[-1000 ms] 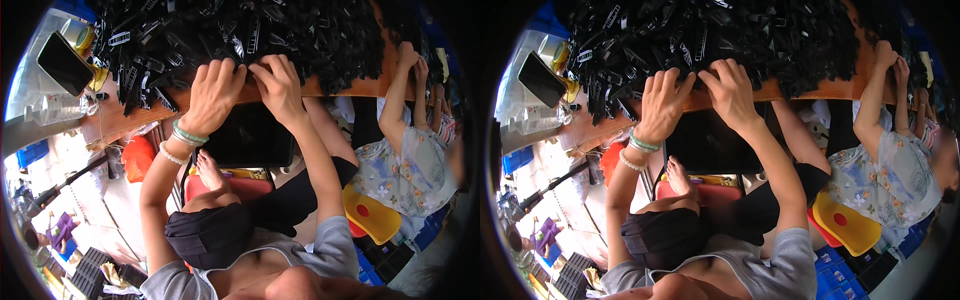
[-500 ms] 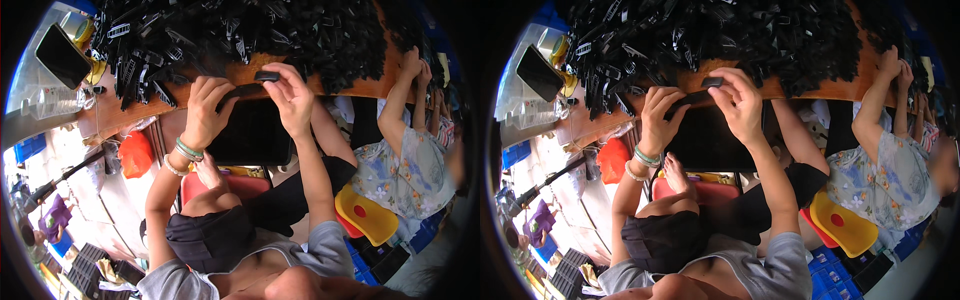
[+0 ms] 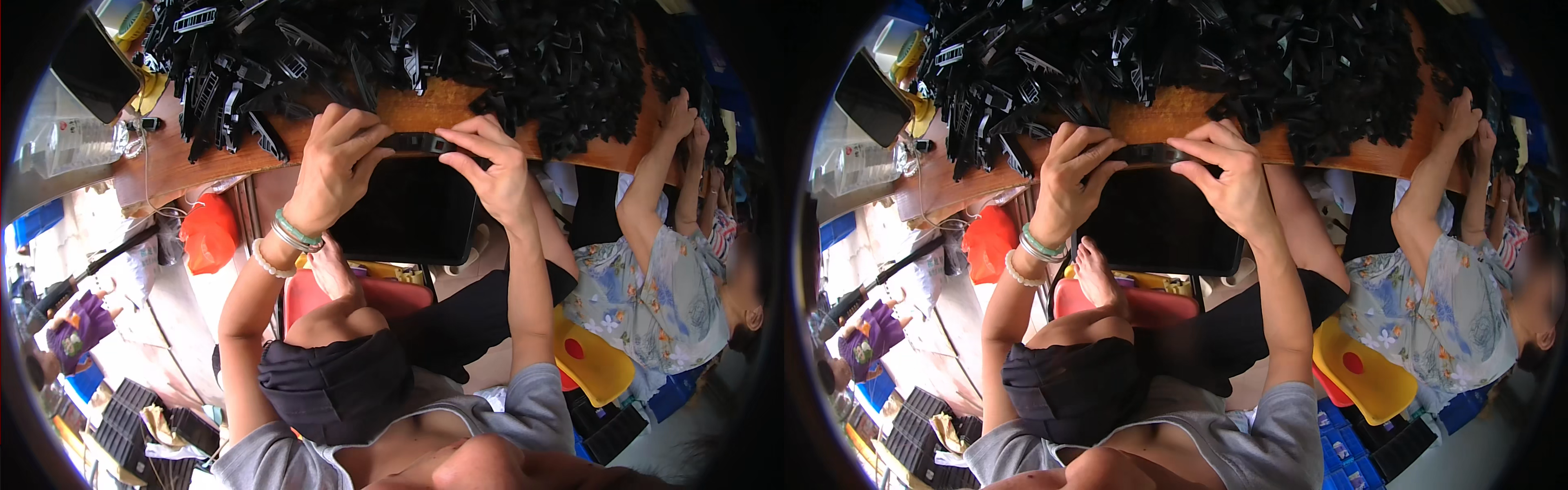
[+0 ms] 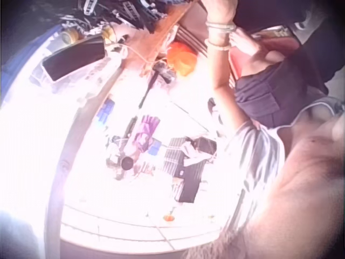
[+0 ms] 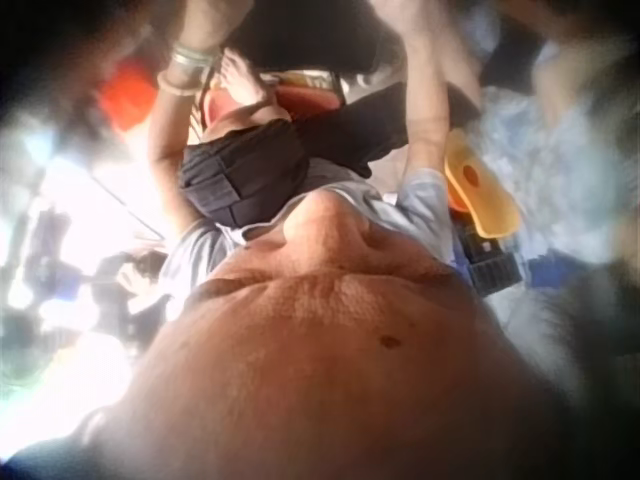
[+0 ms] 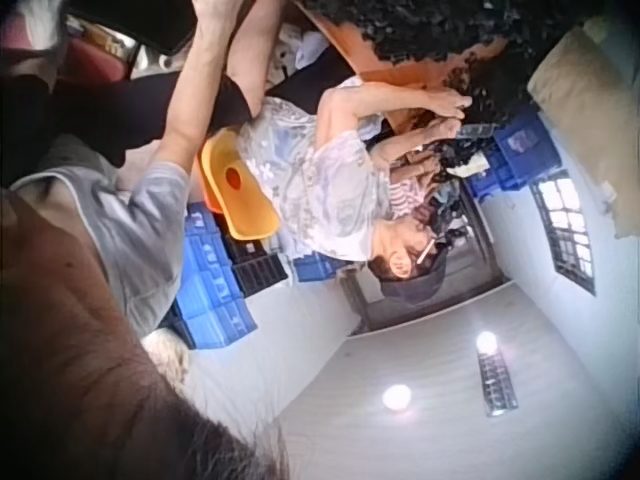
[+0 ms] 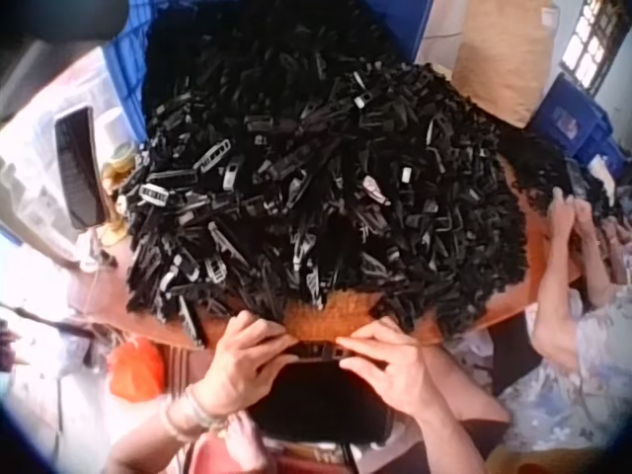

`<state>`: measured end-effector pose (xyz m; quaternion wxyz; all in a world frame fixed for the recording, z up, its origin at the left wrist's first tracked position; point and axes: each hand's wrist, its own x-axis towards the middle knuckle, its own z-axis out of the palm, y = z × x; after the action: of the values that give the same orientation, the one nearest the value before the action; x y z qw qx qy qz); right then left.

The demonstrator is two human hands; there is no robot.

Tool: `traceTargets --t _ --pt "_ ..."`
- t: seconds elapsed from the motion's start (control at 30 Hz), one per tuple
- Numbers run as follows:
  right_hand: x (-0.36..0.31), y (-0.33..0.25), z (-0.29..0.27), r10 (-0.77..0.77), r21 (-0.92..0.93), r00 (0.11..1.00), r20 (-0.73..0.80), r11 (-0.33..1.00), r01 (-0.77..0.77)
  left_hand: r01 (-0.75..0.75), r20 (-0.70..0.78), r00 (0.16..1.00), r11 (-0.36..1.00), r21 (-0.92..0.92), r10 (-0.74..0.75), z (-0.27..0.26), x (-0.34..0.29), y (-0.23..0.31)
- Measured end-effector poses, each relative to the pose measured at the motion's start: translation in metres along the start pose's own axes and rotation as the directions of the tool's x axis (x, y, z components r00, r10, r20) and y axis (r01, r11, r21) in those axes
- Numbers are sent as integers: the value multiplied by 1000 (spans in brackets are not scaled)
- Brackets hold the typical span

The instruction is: The person assembles plastic components by fitting small plastic pieces onto them by hand and dropping the assembled parts into a container below the table.

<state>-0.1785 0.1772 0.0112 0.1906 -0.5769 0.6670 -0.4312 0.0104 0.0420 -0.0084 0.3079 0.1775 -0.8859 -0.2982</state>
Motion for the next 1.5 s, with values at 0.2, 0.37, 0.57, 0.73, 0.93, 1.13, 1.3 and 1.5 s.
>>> traceTargets --t 0.2,0.37,0.57,0.73,0.93,1.13,1.3,1.5 --pt "2 4 2 30 38 999 21 999 -31 -8 5 1000 1000 -5 8 -5 1 -2" --pt "11 -1 13 -39 32 998 46 999 38 -22 11 1000 999 -24 22 -1 2 2" --pt "-2 -7 12 -16 -9 999 37 1000 16 -55 32 998 995 -89 58 -7 -1 4" --pt "-5 8 -6 -212 -542 903 -373 840 -27 -160 30 986 857 489 167 -22 19 1" --pt "6 25 -1 -167 -595 893 -418 793 -130 -308 94 945 754 581 313 -5 30 -5" --pt "-3 21 10 -309 -523 795 -523 852 -13 -392 79 914 811 435 399 -1 4 -5" --pt "-11 -2 22 315 555 822 -474 832 2 -313 30 945 875 369 325 2 -14 -6" --pt "-8 -9 24 498 957 867 36 233 -174 -256 -45 955 890 376 293 14 14 4"
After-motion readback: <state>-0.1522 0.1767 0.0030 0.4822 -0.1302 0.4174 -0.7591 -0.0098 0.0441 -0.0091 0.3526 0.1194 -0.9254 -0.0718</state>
